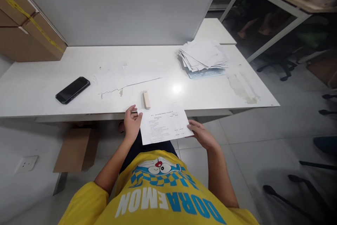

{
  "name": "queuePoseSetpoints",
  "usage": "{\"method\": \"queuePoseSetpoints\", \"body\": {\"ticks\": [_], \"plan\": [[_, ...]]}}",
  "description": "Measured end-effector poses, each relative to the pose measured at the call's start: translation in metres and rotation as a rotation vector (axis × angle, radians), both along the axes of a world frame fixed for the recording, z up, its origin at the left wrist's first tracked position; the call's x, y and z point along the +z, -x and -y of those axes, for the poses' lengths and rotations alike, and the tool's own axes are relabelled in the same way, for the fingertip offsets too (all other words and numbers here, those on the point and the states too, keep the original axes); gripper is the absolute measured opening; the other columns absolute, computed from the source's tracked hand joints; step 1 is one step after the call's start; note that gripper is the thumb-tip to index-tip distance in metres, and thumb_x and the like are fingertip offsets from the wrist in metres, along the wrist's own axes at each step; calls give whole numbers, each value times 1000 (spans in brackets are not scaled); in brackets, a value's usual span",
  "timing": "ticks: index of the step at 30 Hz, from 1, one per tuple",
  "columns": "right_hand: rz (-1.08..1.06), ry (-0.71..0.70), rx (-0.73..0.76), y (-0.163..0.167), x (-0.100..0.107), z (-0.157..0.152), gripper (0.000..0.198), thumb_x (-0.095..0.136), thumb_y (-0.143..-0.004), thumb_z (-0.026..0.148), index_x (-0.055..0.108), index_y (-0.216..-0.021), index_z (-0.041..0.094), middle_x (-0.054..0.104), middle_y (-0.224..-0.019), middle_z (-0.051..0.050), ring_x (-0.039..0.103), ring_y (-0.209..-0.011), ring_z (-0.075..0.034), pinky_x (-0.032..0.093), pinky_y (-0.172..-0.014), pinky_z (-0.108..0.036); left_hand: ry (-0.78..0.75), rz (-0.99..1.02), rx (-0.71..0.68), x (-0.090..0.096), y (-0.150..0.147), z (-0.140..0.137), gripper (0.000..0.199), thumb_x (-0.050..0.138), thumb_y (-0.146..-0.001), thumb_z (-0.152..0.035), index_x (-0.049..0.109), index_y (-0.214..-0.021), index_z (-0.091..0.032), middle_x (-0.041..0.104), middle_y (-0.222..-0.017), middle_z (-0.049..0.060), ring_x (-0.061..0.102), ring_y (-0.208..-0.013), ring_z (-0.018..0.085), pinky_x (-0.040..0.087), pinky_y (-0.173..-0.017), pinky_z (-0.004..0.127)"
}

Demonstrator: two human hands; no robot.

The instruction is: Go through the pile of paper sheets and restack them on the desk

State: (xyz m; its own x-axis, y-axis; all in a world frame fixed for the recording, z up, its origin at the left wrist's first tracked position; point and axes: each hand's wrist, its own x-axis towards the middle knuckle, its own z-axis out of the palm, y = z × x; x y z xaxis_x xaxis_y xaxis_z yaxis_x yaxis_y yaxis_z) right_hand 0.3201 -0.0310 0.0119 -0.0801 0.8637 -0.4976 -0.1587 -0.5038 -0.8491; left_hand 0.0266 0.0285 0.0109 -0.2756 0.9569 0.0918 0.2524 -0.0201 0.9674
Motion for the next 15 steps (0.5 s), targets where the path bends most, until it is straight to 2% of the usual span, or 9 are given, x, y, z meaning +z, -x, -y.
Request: {"method": "queuePoseSetpoints", "body": {"ticks": [4, 7, 11, 15], "plan": [[8, -30, -123, -14, -3, -3, 43, 73, -70, 39, 69, -109, 20, 71, -100, -7, 65, -84, -23, 54, -59, -29, -139, -268, -28, 3, 3, -6, 24, 57, -85, -26, 60, -108, -18, 57, -112, 10, 63, -79, 15, 55, -77, 32], [6, -41, -184, -21, -3, -5, 42, 75, -67, 38, 70, -105, 21, 72, -98, -6, 65, -82, -22, 53, -54, -27, -226, -406, -131, 2, 1, -7, 28, 51, -90, -28, 60, -115, -20, 58, -118, 11, 62, -98, 21, 52, -90, 37], [-9, -49, -185, -21, 1, -8, 39, 75, -67, 39, 71, -102, 22, 72, -97, -5, 65, -81, -21, 53, -52, -26, -322, -530, -326, -3, -6, -10, 44, 49, -91, -32, 51, -133, -21, 52, -138, 10, 44, -131, 26, 36, -110, 41], [-26, -44, -149, -19, -2, -11, 39, 75, -68, 38, 71, -104, 21, 72, -99, -6, 65, -83, -22, 53, -54, -27, -306, -556, -366, -15, -12, -13, 50, 45, -92, -36, 44, -140, -21, 45, -146, 8, 36, -138, 27, 22, -117, 47]]}}
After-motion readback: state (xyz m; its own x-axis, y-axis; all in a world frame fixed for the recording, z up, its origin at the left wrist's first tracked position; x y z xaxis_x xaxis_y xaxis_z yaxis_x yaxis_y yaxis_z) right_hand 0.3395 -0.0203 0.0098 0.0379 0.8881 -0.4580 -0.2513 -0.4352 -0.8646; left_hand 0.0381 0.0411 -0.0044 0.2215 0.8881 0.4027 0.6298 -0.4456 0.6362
